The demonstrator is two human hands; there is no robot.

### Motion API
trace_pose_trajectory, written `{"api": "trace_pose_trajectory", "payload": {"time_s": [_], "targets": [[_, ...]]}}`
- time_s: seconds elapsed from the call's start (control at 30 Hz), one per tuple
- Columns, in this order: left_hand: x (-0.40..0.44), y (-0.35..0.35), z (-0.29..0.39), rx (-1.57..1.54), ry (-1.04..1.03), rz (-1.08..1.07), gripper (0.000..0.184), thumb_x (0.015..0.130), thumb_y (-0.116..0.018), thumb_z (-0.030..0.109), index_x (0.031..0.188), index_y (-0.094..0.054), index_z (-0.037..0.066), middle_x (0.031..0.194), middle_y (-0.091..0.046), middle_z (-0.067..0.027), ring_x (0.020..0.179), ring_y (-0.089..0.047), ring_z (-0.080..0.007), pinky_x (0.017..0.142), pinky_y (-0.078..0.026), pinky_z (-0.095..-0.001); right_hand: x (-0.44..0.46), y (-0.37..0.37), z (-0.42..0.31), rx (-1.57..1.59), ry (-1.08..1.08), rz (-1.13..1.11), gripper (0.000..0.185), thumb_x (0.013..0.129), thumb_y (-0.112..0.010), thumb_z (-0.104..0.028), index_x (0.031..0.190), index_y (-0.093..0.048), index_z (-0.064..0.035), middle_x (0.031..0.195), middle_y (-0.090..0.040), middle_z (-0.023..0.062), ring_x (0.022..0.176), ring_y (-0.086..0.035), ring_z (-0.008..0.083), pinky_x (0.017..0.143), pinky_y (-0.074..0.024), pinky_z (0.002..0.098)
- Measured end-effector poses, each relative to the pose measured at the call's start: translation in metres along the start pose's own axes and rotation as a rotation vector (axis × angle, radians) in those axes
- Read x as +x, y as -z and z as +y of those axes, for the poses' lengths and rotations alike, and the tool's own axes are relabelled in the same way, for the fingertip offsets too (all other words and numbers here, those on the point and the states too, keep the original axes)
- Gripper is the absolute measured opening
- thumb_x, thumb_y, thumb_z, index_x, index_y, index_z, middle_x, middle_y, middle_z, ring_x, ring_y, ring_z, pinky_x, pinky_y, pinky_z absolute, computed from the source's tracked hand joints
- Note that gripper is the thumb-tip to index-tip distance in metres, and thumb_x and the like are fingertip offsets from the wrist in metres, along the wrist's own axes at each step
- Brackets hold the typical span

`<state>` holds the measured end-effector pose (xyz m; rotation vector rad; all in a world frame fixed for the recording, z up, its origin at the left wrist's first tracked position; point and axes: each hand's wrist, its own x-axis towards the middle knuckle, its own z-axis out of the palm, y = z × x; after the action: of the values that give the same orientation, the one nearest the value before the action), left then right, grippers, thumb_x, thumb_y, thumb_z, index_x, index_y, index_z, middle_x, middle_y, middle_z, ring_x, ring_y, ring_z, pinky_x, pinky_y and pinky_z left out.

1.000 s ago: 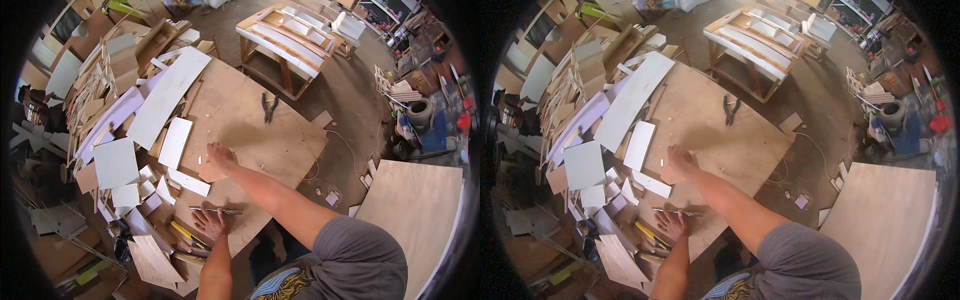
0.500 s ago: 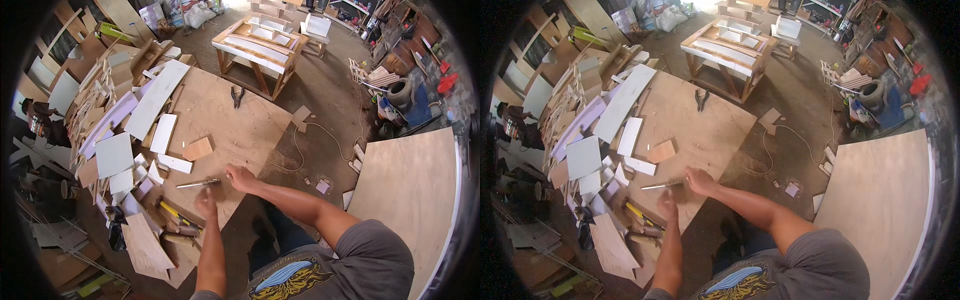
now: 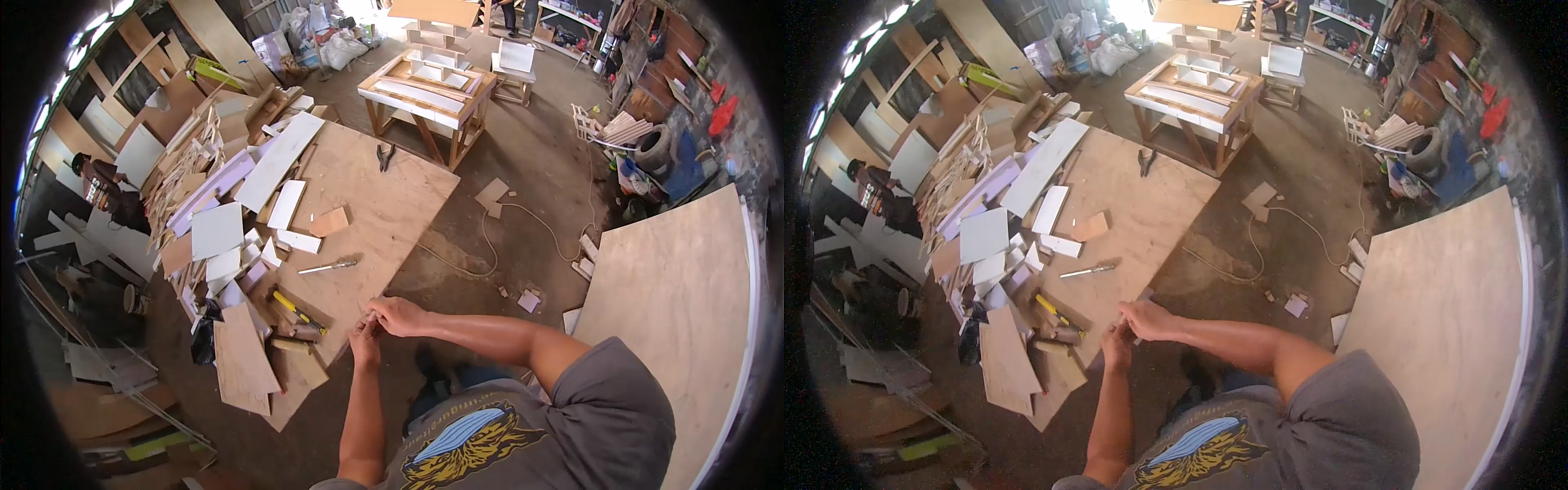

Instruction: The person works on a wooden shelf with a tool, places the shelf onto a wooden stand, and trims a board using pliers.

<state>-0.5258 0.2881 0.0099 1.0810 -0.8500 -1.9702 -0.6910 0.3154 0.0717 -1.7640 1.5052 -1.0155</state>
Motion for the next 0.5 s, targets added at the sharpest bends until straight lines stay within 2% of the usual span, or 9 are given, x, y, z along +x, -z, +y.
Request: {"api": "trace_pose_trajectory", "payload": {"time_s": [0.07, 0.17, 0.27, 0.43, 0.5], "targets": [[-0.029, -0.018, -0.006, -0.029, 0.016, 0.038, 0.017, 0.103, -0.060, 0.019, 0.094, -0.062, 0.005, 0.089, -0.069, -0.0060, 0.081, -0.067, -0.0172, 0.076, -0.054, -0.0326, -0.025, 0.000, 0.002, -0.006, 0.046, 0.001, 0.016, 0.090, -0.057, -0.004, 0.106, -0.057, -0.0028, 0.088, -0.071, 0.0176, 0.085, -0.070, 0.0383, 0.072, -0.0539, 0.0470], [-0.066, -0.047, -0.017, -0.090, 0.012, 0.088, 0.018, 0.106, -0.054, 0.020, 0.099, -0.060, 0.004, 0.092, -0.068, -0.0068, 0.084, -0.067, -0.0169, 0.077, -0.053, -0.0320, -0.062, 0.010, -0.009, 0.085, 0.039, 0.042, 0.018, 0.090, -0.060, -0.006, 0.107, -0.060, -0.0022, 0.090, -0.073, 0.0177, 0.086, -0.071, 0.0376, 0.073, -0.0548, 0.0457], [-0.091, -0.058, -0.033, -0.090, -0.022, 0.034, 0.020, 0.107, -0.050, 0.021, 0.100, -0.059, 0.004, 0.096, -0.068, -0.0078, 0.085, -0.066, -0.0165, 0.077, -0.053, -0.0322, -0.100, 0.020, -0.015, 0.098, 0.051, 0.101, 0.019, 0.089, -0.064, -0.008, 0.107, -0.063, -0.0018, 0.092, -0.073, 0.0181, 0.085, -0.072, 0.0361, 0.073, -0.0551, 0.0447], [-0.141, -0.068, -0.036, -0.033, -0.014, 0.026, 0.020, 0.107, -0.050, 0.020, 0.098, -0.059, 0.004, 0.088, -0.067, -0.0058, 0.077, -0.065, -0.0158, 0.074, -0.053, -0.0321, -0.147, 0.024, -0.037, 0.127, -0.008, 0.129, 0.010, 0.089, -0.067, -0.010, 0.093, -0.068, -0.0006, 0.088, -0.071, 0.0176, 0.085, -0.071, 0.0352, 0.073, -0.0548, 0.0440], [-0.159, -0.067, -0.035, 0.003, -0.021, 0.031, 0.021, 0.107, -0.051, 0.021, 0.098, -0.059, 0.004, 0.086, -0.067, -0.0052, 0.076, -0.065, -0.0157, 0.074, -0.053, -0.0320, -0.157, 0.022, -0.052, 0.141, -0.016, 0.117, 0.011, 0.090, -0.067, -0.011, 0.093, -0.068, -0.0002, 0.088, -0.071, 0.0181, 0.084, -0.071, 0.0354, 0.073, -0.0545, 0.0439]]}}
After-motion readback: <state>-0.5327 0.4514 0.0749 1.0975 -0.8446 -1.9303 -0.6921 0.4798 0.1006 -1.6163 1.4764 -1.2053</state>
